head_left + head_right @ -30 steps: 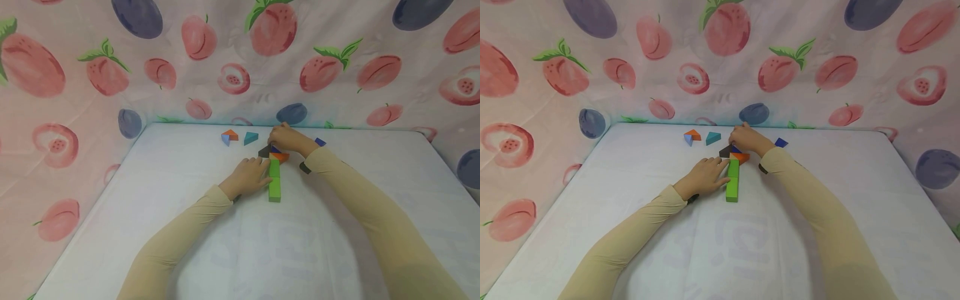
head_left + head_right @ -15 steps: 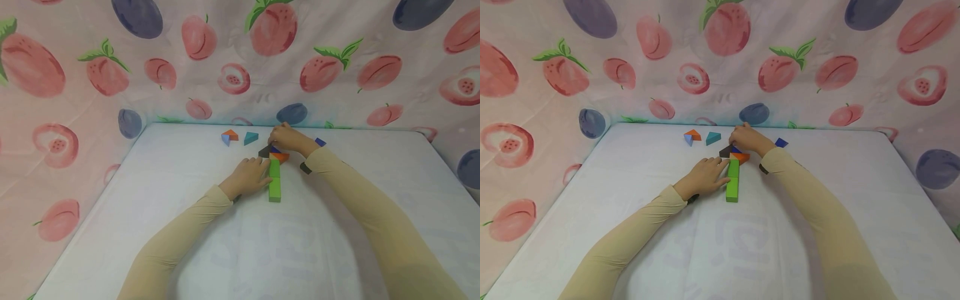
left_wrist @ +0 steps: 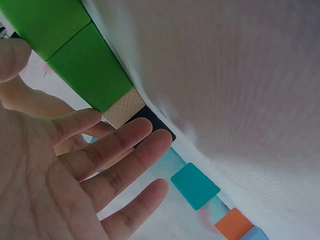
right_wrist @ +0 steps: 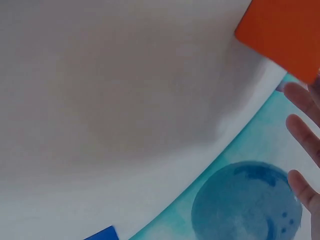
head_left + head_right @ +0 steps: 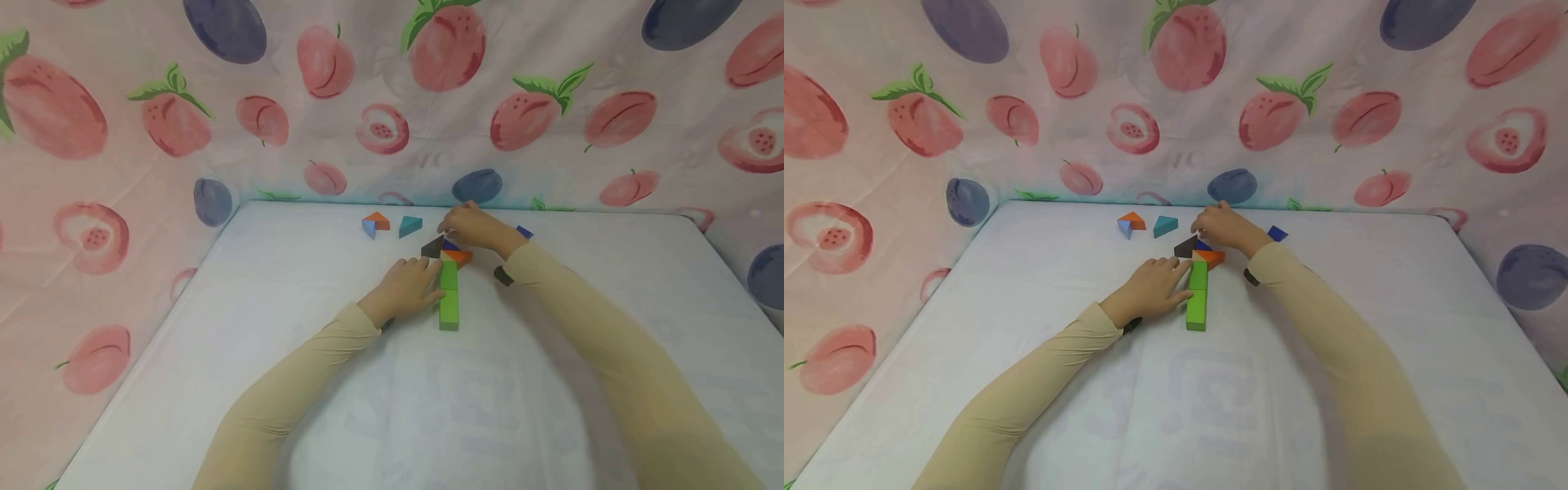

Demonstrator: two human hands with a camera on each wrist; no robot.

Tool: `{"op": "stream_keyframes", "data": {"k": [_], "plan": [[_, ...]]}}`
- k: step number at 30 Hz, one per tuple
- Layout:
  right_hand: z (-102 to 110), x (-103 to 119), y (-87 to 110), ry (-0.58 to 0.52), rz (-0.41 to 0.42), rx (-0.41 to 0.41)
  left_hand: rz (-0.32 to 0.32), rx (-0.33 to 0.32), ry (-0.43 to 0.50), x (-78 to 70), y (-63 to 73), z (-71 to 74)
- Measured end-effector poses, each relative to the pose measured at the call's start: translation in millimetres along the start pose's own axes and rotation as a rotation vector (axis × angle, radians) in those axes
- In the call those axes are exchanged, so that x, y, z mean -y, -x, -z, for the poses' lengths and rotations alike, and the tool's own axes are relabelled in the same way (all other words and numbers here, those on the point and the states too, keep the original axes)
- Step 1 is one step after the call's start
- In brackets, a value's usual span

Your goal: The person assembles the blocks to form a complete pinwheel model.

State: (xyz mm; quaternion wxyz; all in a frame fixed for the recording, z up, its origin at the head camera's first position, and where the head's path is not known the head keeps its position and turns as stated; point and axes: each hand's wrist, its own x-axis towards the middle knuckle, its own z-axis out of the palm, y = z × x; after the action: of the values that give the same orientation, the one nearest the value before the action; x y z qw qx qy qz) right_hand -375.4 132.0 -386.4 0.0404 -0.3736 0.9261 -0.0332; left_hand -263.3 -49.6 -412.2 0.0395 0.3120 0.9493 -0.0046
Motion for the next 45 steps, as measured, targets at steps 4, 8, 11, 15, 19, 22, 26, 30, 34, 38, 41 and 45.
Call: {"op": "stream_keyframes", "data": {"k": [4, 8, 11, 15, 19, 22, 26, 30, 34, 38, 41, 45], "plan": [[5.3, 0.8, 14.3, -0.044, -0.038, -0.032, 0.003, 0.010, 0.010, -1.3, -0.3, 0.9], [8.2, 4.8, 32.2, -0.003, -0.037, -0.091, 0.011, 0.011, 0.010, -2.2, 0.4, 2.8], [8.6, 10.7, 47.8, 0.030, -0.060, -0.126, 0.017, 0.013, 0.010, -2.3, 0.7, 3.8], [6.4, 25.0, 68.5, 0.021, -0.096, -0.147, 0.022, 0.017, 0.005, -1.6, 0.6, 3.8], [0.1, 40.5, 85.6, 0.011, -0.100, -0.133, 0.022, 0.010, -0.005, -0.4, 0.4, 4.1], [-7.4, 48.2, 93.7, 0.019, -0.088, -0.115, 0.020, 0.004, -0.009, 0.7, 0.0, 4.2], [-16.7, 53.8, 97.8, 0.026, -0.067, -0.091, 0.022, -0.001, -0.002, 3.1, -0.9, 3.3], [-20.5, 56.5, 99.9, 0.022, -0.054, -0.073, 0.024, 0.000, -0.003, 5.6, -3.1, 1.9], [-20.7, 57.8, 101.1, 0.019, -0.049, -0.080, 0.025, -0.006, -0.006, 6.5, -5.8, 2.7], [-20.6, 57.7, 100.6, 0.011, -0.041, -0.083, 0.019, -0.020, -0.003, 5.9, -7.9, 3.3], [-20.6, 53.6, 97.1, 0.008, -0.047, -0.093, 0.014, -0.025, 0.004, 5.3, -8.0, 3.1], [-16.4, 41.0, 87.9, -0.019, -0.082, -0.125, 0.011, -0.022, 0.018, 4.7, -7.9, 1.8]]}}
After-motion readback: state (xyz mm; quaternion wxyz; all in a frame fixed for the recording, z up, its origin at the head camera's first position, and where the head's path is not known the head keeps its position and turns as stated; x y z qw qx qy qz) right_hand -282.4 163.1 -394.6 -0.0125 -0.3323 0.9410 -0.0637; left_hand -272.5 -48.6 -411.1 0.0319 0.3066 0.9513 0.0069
